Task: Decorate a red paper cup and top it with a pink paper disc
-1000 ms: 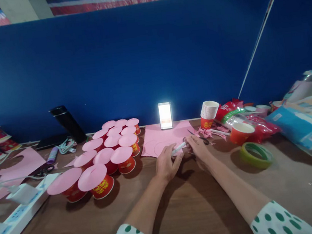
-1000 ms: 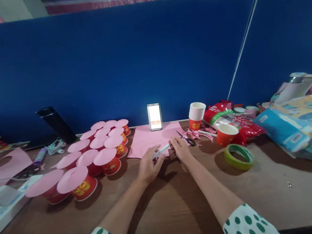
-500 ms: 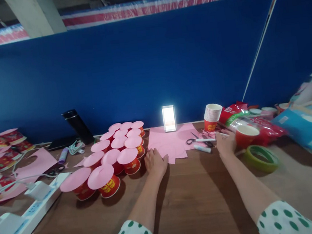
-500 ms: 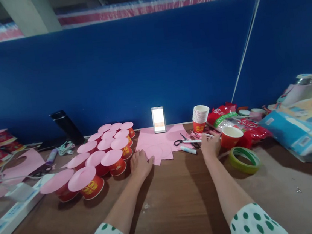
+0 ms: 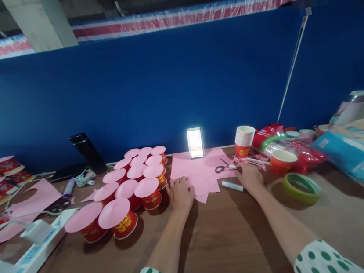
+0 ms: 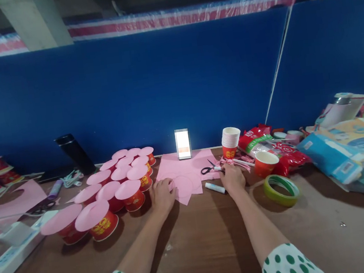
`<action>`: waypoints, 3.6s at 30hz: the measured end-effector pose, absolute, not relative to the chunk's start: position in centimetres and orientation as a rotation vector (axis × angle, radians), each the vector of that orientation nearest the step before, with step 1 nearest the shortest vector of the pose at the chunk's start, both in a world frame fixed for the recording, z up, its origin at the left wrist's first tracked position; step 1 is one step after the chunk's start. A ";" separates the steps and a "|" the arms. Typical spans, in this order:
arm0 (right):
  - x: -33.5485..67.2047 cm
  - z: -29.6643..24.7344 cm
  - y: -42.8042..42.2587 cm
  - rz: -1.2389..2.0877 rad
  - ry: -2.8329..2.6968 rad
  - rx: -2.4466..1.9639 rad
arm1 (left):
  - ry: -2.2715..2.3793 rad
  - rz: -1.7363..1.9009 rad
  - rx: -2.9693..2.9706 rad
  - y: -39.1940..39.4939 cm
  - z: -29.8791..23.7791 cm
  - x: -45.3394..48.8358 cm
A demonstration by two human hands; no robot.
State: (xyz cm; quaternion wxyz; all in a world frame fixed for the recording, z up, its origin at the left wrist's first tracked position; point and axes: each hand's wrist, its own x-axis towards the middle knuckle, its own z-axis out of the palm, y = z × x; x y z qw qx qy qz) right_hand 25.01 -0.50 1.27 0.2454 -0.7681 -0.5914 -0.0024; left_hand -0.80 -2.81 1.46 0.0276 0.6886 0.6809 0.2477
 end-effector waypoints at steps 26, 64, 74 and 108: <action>25.4 2.4 -0.7 0.069 -1.654 -2.376 | 1.202 1.484 1.036 -0.9 0.1 -0.9; 17.5 0.6 -2.2 1.068 -1.567 -1.094 | 1.194 1.405 2.031 -3.5 0.3 1.1; 16.5 0.4 -2.6 1.283 -1.299 -0.984 | 1.121 1.413 1.898 -3.4 -0.4 1.6; 17.1 0.8 -3.5 0.598 -1.821 -1.146 | 1.021 1.471 1.303 -1.5 -1.2 1.0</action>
